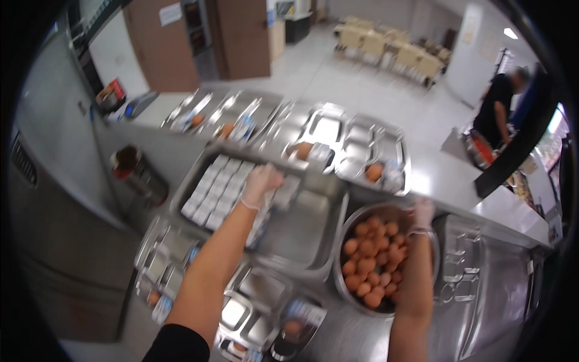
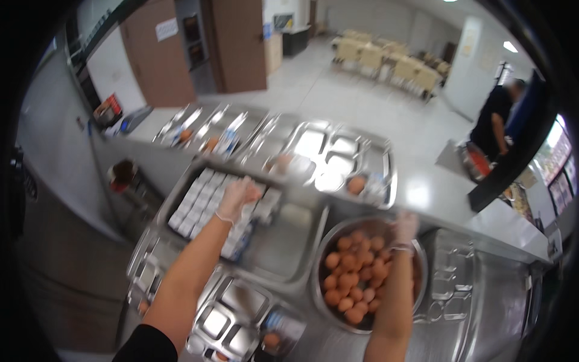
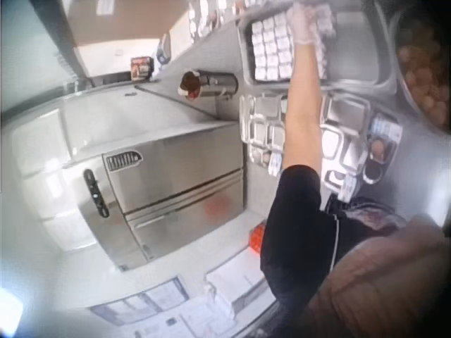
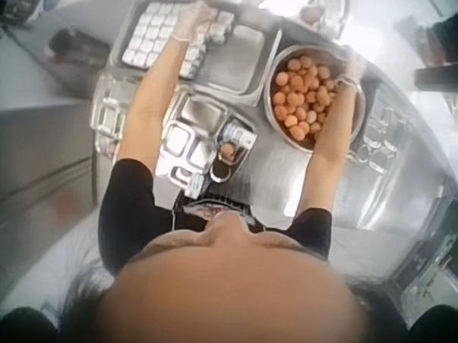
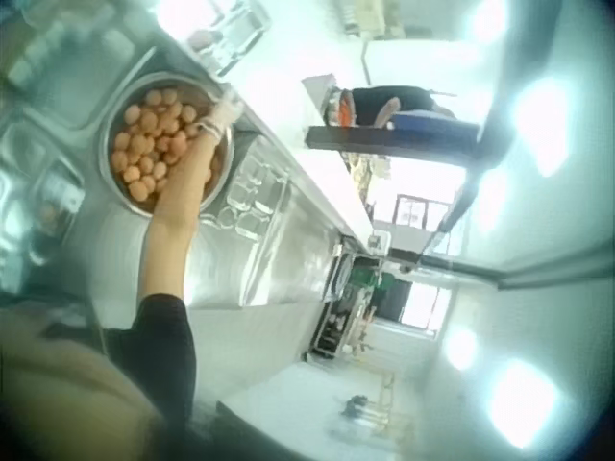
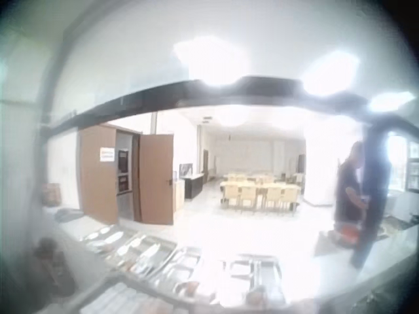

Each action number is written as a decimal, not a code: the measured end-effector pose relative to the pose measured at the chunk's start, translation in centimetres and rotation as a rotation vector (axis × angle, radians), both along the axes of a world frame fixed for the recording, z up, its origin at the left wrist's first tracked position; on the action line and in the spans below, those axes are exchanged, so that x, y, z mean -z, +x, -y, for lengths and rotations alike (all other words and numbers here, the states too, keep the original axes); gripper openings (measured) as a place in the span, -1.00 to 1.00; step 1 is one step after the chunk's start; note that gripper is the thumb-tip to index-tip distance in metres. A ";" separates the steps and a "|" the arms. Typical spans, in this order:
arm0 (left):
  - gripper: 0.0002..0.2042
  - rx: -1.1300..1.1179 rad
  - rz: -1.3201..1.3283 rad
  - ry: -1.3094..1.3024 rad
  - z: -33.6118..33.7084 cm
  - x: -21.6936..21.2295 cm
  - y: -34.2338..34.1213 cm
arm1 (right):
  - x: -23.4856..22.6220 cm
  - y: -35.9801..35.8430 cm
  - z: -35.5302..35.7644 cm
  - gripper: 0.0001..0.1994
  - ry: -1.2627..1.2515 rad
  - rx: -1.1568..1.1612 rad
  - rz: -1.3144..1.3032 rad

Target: The person assembles cafeteria trays by placing a boiled egg and a small milk carton into each compartment of a metal tray. They repeat this process for multiple trays lined up on a stainless steel counter in a cafeteria setting.

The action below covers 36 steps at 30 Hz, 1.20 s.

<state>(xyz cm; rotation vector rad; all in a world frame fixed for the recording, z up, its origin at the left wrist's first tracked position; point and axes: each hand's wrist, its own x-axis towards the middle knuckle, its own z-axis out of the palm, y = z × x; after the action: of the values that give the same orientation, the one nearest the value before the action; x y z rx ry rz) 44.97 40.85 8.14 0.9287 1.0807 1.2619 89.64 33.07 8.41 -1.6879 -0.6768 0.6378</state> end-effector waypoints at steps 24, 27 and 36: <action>-0.77 -0.237 0.076 -0.567 56.0 5.6 -19.3 | 11.7 -23.9 33.7 -0.74 -0.246 -0.350 -0.390; -0.77 -0.224 0.109 -0.508 56.8 5.8 -19.7 | 11.3 -23.8 33.6 -0.77 -0.263 -0.386 -0.368; -0.77 -0.403 0.154 -0.258 51.4 6.3 -20.4 | 12.3 -22.9 33.0 -0.87 -0.292 -0.493 -0.304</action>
<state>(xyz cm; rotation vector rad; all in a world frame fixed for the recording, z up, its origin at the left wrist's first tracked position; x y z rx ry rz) 24.54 -10.56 1.87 0.4212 1.3113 1.4496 66.71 0.11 -3.92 -1.6416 -0.8125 1.3676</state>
